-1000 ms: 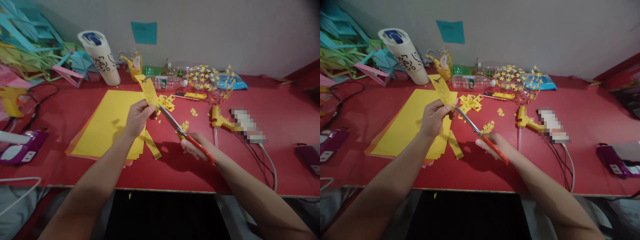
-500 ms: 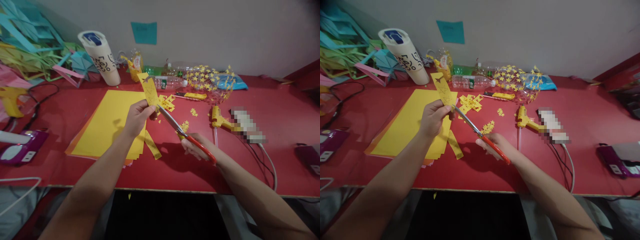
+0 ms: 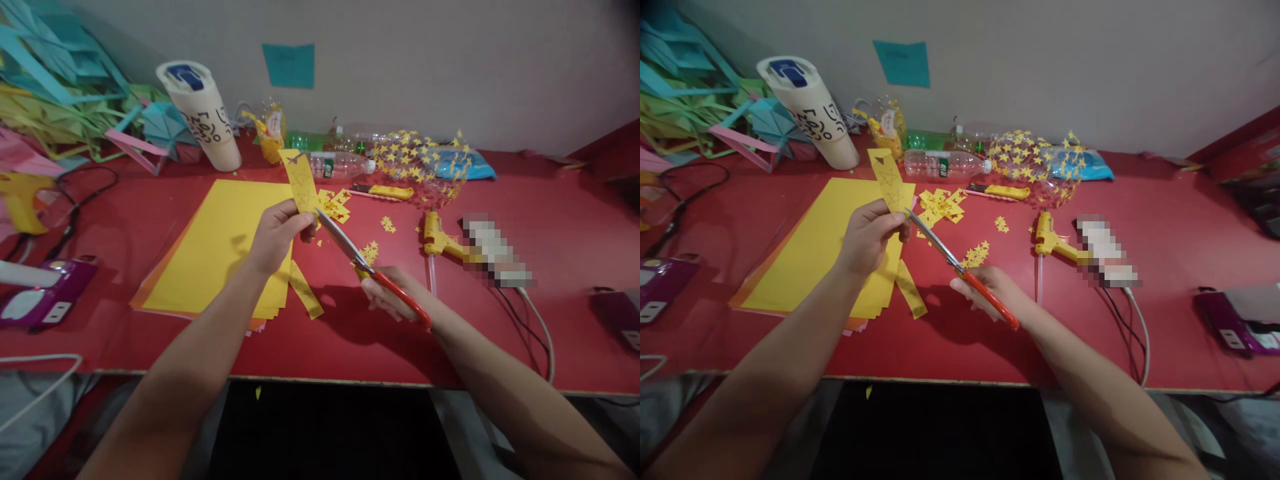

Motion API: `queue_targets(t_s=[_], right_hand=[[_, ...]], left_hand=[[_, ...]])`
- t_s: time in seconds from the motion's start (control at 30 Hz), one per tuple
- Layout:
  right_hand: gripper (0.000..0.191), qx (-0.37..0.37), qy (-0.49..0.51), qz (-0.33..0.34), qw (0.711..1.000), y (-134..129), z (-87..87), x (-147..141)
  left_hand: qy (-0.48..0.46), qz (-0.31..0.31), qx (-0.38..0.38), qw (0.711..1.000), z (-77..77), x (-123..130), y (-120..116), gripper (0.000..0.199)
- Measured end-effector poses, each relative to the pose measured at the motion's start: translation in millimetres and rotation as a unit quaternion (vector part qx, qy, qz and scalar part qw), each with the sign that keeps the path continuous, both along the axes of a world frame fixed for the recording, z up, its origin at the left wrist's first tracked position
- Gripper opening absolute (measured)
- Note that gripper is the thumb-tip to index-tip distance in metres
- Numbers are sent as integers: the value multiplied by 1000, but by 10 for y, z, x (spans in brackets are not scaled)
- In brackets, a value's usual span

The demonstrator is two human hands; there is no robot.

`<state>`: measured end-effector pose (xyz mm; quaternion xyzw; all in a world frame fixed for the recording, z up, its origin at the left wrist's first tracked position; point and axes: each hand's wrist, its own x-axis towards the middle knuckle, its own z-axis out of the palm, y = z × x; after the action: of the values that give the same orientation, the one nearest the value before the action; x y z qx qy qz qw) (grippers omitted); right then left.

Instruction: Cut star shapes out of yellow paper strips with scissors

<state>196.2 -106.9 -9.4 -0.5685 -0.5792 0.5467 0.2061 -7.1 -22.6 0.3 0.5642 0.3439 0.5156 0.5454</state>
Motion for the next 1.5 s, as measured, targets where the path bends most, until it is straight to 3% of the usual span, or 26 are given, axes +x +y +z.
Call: queue_targets(t_s=[0.27,0.43,1.17,1.5], right_hand=[[49,12,13,15,1000,-9,138,-43],[50,16,14,18,1000,-4,126,-37],[48,-3,0,23,1000,12,70,-12],[51,6,10,11,1000,15,101,-24]], left_hand=[[15,32,7,999,26,9,-14,16],[38,44,29,998,33,-4,-12,15],[59,11,-21,998,95,-61,25,17],[51,7,-9,999,26,-32,19,13]])
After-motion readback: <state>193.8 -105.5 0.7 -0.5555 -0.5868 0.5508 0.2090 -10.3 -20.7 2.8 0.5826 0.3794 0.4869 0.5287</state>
